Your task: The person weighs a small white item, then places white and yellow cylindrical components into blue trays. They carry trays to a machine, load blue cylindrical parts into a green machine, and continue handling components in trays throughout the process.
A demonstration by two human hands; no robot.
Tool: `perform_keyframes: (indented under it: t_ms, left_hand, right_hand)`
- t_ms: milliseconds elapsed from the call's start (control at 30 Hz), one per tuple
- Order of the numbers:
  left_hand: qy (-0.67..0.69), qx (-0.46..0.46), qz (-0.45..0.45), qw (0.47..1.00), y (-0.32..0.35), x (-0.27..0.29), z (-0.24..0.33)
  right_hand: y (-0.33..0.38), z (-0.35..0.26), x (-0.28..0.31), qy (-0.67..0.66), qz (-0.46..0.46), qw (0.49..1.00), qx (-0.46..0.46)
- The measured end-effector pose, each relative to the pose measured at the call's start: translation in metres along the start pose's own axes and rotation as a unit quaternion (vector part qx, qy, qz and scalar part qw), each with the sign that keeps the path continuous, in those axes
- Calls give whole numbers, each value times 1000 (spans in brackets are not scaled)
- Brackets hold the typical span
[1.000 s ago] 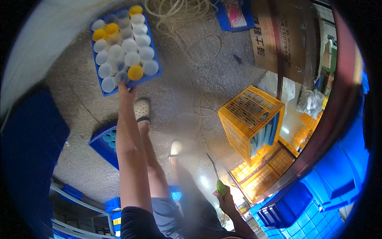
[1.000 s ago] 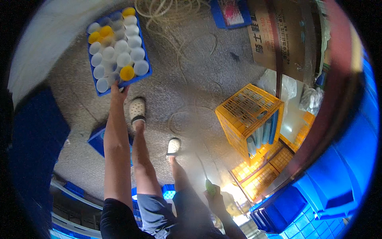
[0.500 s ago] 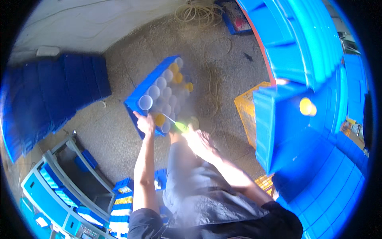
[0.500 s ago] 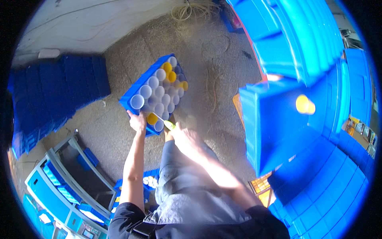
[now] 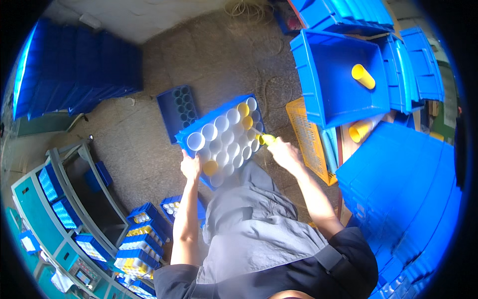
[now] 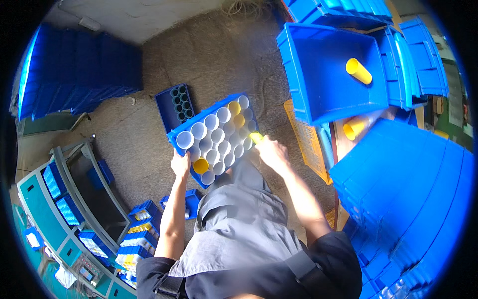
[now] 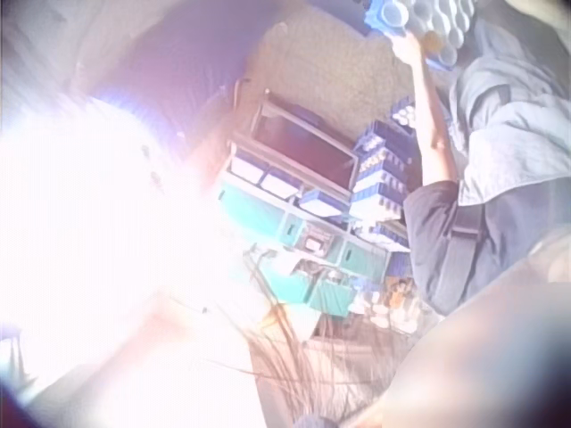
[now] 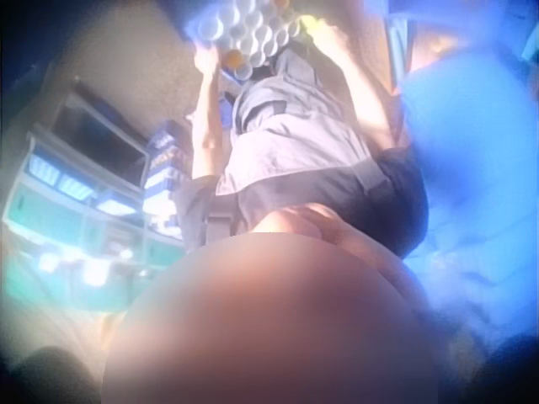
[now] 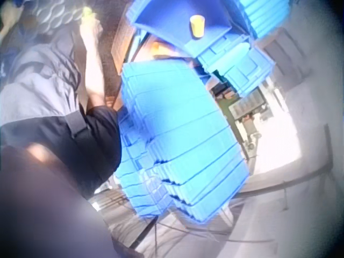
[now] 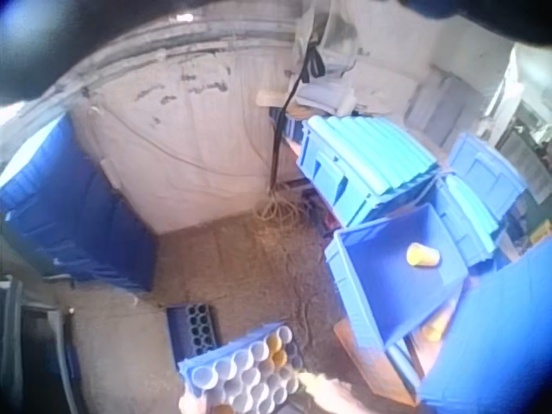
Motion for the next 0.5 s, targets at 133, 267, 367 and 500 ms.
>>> perform_keyframes:
  t_ms: [133,267,367,500]
  left_hand:
    - [86,1,35,996,69,24,-53]
    - [179,-18,61,982,132,39,-85]
    - [179,2,61,982,168,38,-106]
    - [197,12,76,977,198,37,-123]
  right_hand:
    - [34,40,17,5,82,996,-26]
    - [70,34,30,-21,137,990,21]
    - [100,24,29,2,125,991,40]
    - [142,18,20,11,84,995,59]
Point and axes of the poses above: each hand's wrist, its own y-axis away from the middle knuckle, its own x-axis out of the back of the hand, z = x × y, the point moved 10 cm from there along -y, towards the middle knuckle, and after that the axes turned 7 degrees about -x, right-handed, at the moved point
